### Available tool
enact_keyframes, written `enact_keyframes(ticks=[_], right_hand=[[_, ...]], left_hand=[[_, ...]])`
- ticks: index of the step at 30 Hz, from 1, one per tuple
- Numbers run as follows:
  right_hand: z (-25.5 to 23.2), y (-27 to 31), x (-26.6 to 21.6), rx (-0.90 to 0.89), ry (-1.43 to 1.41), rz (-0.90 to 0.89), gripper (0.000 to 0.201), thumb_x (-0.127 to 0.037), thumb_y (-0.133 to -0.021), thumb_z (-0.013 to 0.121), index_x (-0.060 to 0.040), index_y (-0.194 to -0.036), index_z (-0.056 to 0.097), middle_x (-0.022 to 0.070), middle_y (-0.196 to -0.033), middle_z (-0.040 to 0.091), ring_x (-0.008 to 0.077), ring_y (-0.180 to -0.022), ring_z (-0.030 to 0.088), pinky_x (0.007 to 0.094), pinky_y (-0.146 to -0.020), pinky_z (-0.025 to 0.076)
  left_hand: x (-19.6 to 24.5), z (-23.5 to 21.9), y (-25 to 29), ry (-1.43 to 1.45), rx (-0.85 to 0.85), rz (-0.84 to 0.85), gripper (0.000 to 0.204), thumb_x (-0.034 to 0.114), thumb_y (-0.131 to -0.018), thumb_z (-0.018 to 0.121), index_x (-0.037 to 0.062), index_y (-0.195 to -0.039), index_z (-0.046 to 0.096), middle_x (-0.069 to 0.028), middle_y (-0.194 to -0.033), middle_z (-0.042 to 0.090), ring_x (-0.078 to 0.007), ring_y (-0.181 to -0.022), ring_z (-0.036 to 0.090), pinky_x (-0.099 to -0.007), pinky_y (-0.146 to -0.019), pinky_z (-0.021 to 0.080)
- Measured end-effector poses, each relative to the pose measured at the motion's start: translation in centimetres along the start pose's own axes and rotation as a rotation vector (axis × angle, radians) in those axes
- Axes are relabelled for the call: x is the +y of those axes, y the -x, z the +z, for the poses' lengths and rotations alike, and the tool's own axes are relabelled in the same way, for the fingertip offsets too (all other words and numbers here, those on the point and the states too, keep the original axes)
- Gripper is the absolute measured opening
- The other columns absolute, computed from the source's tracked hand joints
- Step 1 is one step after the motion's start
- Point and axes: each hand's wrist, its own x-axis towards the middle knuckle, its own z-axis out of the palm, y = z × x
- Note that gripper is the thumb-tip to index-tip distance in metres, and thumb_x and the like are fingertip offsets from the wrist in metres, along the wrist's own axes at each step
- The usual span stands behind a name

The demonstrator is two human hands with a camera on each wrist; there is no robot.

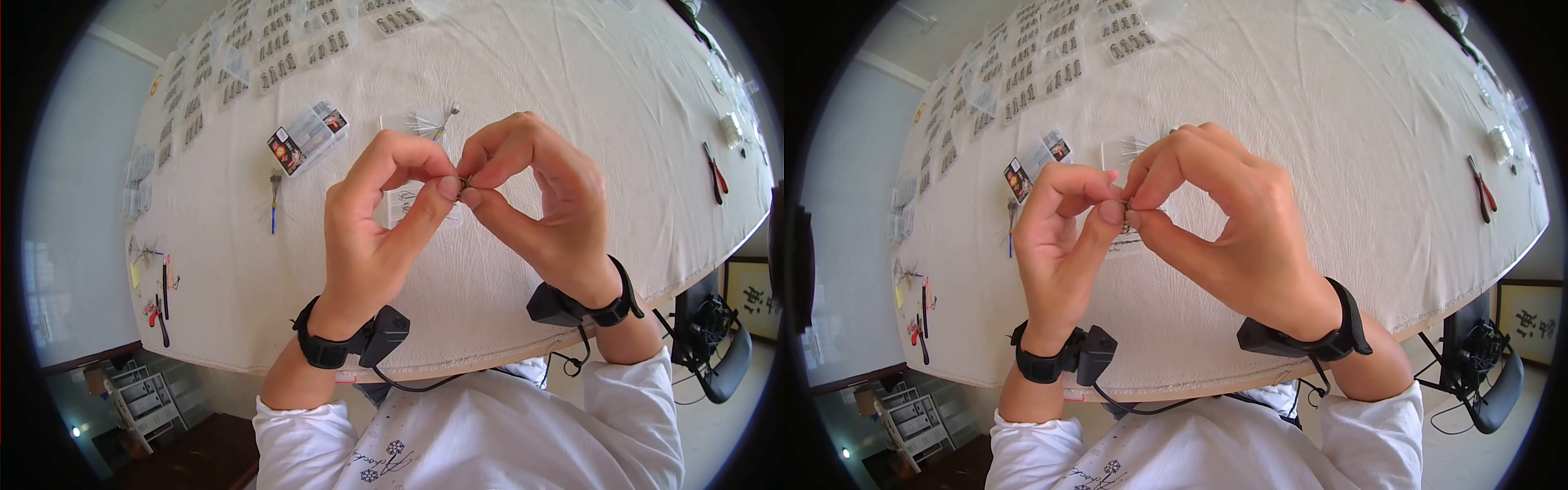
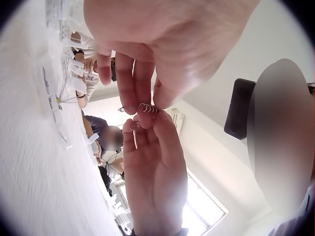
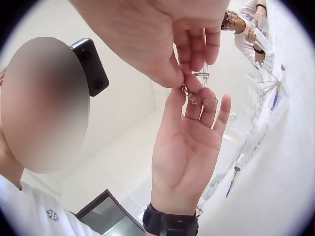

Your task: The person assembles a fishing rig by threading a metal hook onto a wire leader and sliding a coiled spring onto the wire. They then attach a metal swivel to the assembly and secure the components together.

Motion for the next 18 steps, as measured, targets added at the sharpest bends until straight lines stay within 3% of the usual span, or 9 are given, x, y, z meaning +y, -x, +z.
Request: enact_keyframes(ticks=[5, 11, 18], right_hand=[[0.19, 0.09, 0.12, 0.03, 0.084, -0.051, 0.023, 0.012, -0.069, 0.066, -0.0046, -0.08, 0.055, 0.0065, -0.086, 0.06, 0.0145, -0.08, 0.058, 0.0268, -0.073, 0.045], [0.31, 0.1, 0.09, 0.039, 0.124, -0.051, 0.022, 0.012, -0.07, 0.065, -0.0037, -0.082, 0.055, 0.0068, -0.085, 0.062, 0.0148, -0.079, 0.058, 0.0266, -0.072, 0.046], [0.29, 0.07, -0.14, 0.046, 0.144, -0.051, 0.021, 0.011, -0.072, 0.066, -0.0026, -0.084, 0.055, 0.0065, -0.084, 0.062, 0.0148, -0.078, 0.06, 0.0264, -0.072, 0.047]], left_hand=[[0.06, 0.52, 0.13, 0.091, 0.024, -0.093, 0.008, 0.006, -0.088, 0.062, 0.0016, -0.091, 0.056, -0.0034, -0.084, 0.061, -0.0105, -0.08, 0.058, -0.0262, -0.08, 0.047], [-0.08, 0.46, 0.27, 0.089, 0.045, -0.093, 0.007, 0.007, -0.089, 0.061, 0.0023, -0.09, 0.056, -0.0026, -0.083, 0.061, -0.0104, -0.078, 0.057, -0.027, -0.08, 0.045], [-0.22, 0.14, 0.07, -0.067, 0.049, 0.057, 0.006, 0.003, -0.088, 0.061, 0.0011, -0.09, 0.056, -0.0037, -0.083, 0.061, -0.011, -0.076, 0.058, -0.0254, -0.073, 0.047]])
